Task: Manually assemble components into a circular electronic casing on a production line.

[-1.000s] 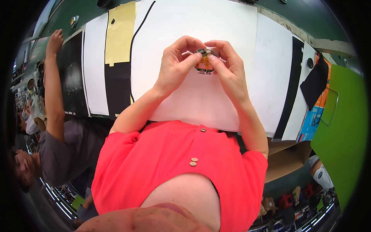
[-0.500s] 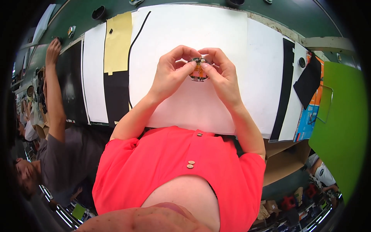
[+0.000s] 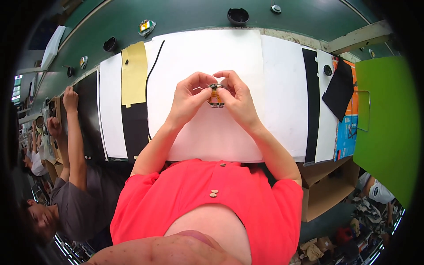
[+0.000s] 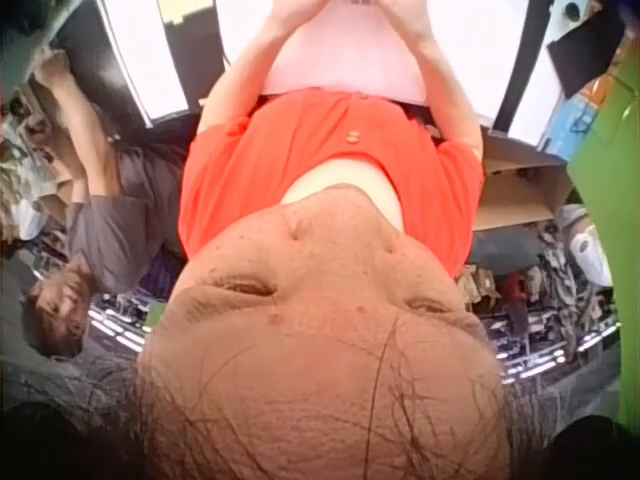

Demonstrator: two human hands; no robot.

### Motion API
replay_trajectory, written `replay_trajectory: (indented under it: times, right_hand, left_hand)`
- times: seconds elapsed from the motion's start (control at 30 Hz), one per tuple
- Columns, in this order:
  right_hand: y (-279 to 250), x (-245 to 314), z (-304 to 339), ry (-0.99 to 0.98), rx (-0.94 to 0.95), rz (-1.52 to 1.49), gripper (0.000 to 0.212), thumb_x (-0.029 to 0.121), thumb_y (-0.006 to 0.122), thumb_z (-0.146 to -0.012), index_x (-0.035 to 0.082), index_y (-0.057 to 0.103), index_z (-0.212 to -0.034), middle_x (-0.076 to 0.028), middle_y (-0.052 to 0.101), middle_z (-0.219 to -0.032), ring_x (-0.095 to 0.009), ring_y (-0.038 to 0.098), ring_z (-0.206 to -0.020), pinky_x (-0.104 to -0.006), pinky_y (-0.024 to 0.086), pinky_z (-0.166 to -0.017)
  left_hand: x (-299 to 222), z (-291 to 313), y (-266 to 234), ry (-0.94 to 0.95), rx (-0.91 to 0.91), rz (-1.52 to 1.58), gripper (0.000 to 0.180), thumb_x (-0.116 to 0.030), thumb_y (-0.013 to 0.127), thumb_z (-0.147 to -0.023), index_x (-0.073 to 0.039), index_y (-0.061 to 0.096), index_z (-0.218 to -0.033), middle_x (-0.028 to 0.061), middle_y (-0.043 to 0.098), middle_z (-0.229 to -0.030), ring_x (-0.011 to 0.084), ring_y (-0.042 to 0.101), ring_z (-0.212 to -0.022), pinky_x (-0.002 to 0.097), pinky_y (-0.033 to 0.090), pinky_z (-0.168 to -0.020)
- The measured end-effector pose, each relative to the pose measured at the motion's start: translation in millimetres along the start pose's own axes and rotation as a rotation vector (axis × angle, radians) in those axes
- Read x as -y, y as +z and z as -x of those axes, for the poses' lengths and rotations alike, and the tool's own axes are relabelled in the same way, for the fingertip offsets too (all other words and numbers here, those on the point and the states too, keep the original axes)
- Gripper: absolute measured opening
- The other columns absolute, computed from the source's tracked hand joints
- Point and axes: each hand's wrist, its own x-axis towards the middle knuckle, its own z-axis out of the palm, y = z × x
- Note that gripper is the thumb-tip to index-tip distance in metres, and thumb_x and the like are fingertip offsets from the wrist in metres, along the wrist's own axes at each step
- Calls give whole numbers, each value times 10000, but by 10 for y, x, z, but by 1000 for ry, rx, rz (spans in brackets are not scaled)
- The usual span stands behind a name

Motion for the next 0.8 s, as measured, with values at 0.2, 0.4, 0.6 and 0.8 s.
replay_trajectory:
  times: [0.2, 0.4, 0.6, 0.8]
  right_hand:
    - [-8, 37, -40, -150, -142, 198, 281, 15, 556, -952, 26, 571, -1233, -38, 623, -932, -86, 584, -776, -249, 510, -700]
    - [-104, 67, 44, -54, -111, 179, 117, 46, 560, -974, 4, 625, -1062, -41, 677, -811, -94, 633, -745, -238, 499, -650]
    - [-82, -1, 29, -7, -66, 79, 138, 79, 506, -1047, 2, 601, -1111, -74, 718, -869, -113, 682, -794, -224, 480, -601]
    - [-72, 61, 9, 27, -38, 96, 162, 123, 506, -1066, 0, 599, -1119, -91, 726, -904, -142, 707, -807, -224, 481, -603]
  left_hand:
    - [-217, -476, -346, 209, -153, -327, 193, -18, 621, -891, 21, 689, -1068, 44, 695, -908, 87, 657, -830, 256, 545, -757]
    - [-132, -1849, -1046, 361, -378, -387, 258, -76, 646, -885, 24, 699, -1118, 102, 753, -974, 139, 711, -895, 297, 578, -794]
    - [207, -2493, -1456, 590, -635, -1164, 252, -220, 691, -867, -55, 734, -1052, 155, 755, -972, 324, 725, -879, 410, 572, -838]
    - [-316, -1723, -1781, 510, -437, -916, 248, -190, 688, -887, -20, 728, -1063, 156, 731, -881, 235, 702, -824, 353, 557, -773]
